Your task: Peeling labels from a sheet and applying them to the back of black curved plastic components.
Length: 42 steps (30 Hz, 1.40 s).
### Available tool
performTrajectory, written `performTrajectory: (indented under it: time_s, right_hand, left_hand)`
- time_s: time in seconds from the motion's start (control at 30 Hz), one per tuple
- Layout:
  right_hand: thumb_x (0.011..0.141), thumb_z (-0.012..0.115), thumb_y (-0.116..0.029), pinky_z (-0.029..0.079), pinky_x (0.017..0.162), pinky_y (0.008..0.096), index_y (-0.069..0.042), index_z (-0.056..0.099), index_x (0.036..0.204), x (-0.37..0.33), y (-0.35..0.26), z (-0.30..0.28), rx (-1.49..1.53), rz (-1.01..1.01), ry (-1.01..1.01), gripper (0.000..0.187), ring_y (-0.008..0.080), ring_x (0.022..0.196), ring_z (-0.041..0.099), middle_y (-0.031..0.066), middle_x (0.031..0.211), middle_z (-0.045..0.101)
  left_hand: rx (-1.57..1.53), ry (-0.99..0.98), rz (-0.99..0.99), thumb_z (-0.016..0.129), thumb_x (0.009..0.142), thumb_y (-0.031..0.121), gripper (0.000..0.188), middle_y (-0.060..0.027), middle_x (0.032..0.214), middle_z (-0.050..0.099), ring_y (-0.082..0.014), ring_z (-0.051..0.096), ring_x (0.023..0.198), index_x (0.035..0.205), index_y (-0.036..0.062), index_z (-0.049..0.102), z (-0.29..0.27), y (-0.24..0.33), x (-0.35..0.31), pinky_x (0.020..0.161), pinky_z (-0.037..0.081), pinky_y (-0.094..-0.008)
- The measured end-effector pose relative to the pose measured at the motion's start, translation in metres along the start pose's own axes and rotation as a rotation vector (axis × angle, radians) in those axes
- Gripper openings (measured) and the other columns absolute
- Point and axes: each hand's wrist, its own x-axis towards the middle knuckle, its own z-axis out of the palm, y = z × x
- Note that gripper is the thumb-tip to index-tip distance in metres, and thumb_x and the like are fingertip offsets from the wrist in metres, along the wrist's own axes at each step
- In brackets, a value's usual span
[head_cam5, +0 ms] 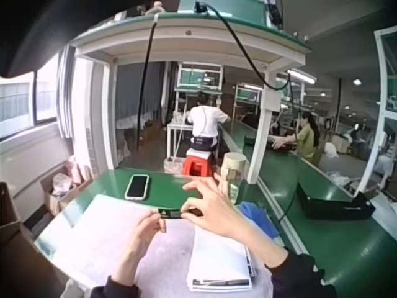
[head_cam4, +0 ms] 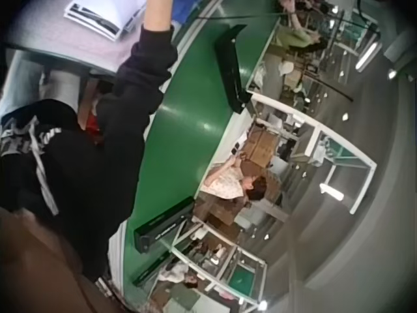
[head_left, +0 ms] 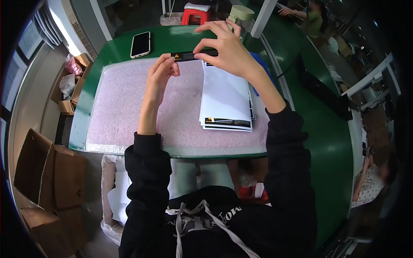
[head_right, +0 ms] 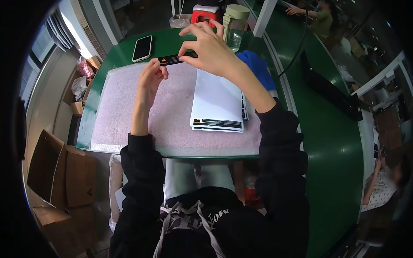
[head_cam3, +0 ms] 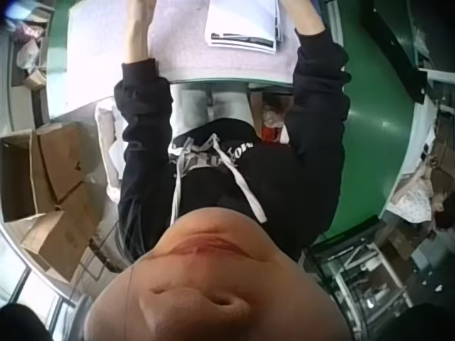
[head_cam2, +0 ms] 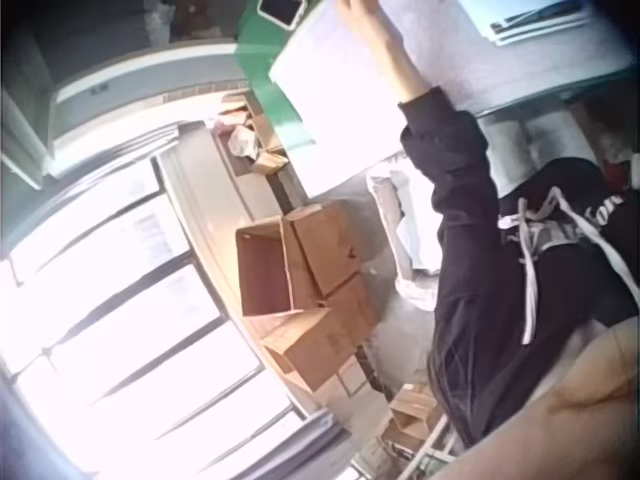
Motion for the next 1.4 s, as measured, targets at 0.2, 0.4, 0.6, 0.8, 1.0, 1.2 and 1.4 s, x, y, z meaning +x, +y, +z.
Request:
performTrajectory:
  time_s: [0.2, 0.4, 0.6, 0.8, 1.0, 1.2, 1.4]
  right_hand:
    - [0.079, 0.071, -0.026, 0.019, 0.107, 0.0450, -0.015, 0.069, 0.080, -0.011, -0.002, -0.009, -0.062, 0.018, 0.052, 0.011, 0.0204, 0.121, 0.044, -0.0021, 0.117, 0.057]
    - [0.081, 0.069, -0.027, 0.018, 0.108, 0.0448, -0.014, 0.069, 0.080, -0.024, -0.007, -0.015, 0.035, 0.034, 0.007, 0.013, 0.0200, 0.120, 0.045, -0.0016, 0.114, 0.058]
    - [0.076, 0.071, -0.021, 0.021, 0.107, 0.0478, -0.011, 0.068, 0.072, -0.025, -0.018, -0.020, -0.034, -0.009, 0.053, 0.011, 0.0202, 0.116, 0.048, -0.0008, 0.108, 0.058]
    - [0.076, 0.069, -0.015, 0.022, 0.107, 0.0473, -0.011, 0.066, 0.072, -0.041, -0.029, -0.048, -0.052, -0.003, -0.112, 0.007, 0.0203, 0.116, 0.049, -0.0007, 0.108, 0.059]
    - [0.087, 0.064, -0.036, 0.039, 0.094, 0.0395, -0.018, 0.061, 0.119, -0.136, 0.108, -0.196, -0.319, 0.532, 0.607, 0.037, 0.0262, 0.110, 0.053, 0.0138, 0.118, 0.053]
    - [0.091, 0.040, -0.059, 0.033, 0.092, 0.0588, -0.036, -0.008, 0.149, -0.370, 0.234, -0.227, -0.734, 2.149, 0.523, 0.078, 0.0485, 0.113, 0.045, 0.0362, 0.131, 0.038]
    - [0.085, 0.026, -0.070, 0.057, 0.068, 0.0528, 0.004, 0.028, 0.130, -0.487, 0.317, -0.209, -0.247, 2.199, 1.080, 0.087, 0.0391, 0.090, 0.059, 0.0328, 0.106, 0.055]
  left_hand:
    - [0.041, -0.057, 0.031, 0.049, 0.094, 0.021, 0.021, -0.0002, 0.074, 0.054, -0.0090, 0.051, 0.073, 0.099, 0.0037, 0.058, 0.005, 0.004, -0.002, 0.075, 0.039, -0.0248]
    - [0.071, -0.079, 0.051, 0.048, 0.094, 0.021, 0.021, -0.0003, 0.074, 0.054, -0.0091, 0.050, 0.073, 0.101, 0.0033, 0.058, 0.007, 0.005, -0.002, 0.075, 0.039, -0.0251]
    - [0.125, -0.085, 0.039, 0.049, 0.094, 0.023, 0.030, -0.0017, 0.079, 0.055, -0.0097, 0.053, 0.073, 0.116, 0.0039, 0.056, 0.006, 0.003, -0.002, 0.077, 0.040, -0.0259]
    - [0.384, 0.270, 0.072, 0.051, 0.093, 0.034, 0.058, -0.0085, 0.097, 0.061, -0.0120, 0.058, 0.079, 0.145, 0.0158, 0.034, 0.010, 0.002, -0.002, 0.083, 0.044, -0.0309]
    - [0.476, 0.318, 0.057, 0.060, 0.088, 0.026, 0.062, -0.0061, 0.086, 0.061, -0.0120, 0.060, 0.073, 0.143, 0.0139, 0.036, 0.001, -0.005, -0.001, 0.079, 0.046, -0.0313]
    - [0.570, 0.196, 0.032, 0.064, 0.085, 0.020, 0.065, -0.0064, 0.085, 0.061, -0.0128, 0.060, 0.069, 0.144, 0.0153, 0.036, 0.012, -0.011, -0.002, 0.066, 0.048, -0.0266]
    - [0.720, 0.165, -0.064, 0.064, 0.083, 0.015, 0.068, -0.0076, 0.088, 0.061, -0.0147, 0.061, 0.065, 0.144, 0.0175, 0.034, 0.007, -0.017, -0.003, 0.062, 0.048, -0.0254]
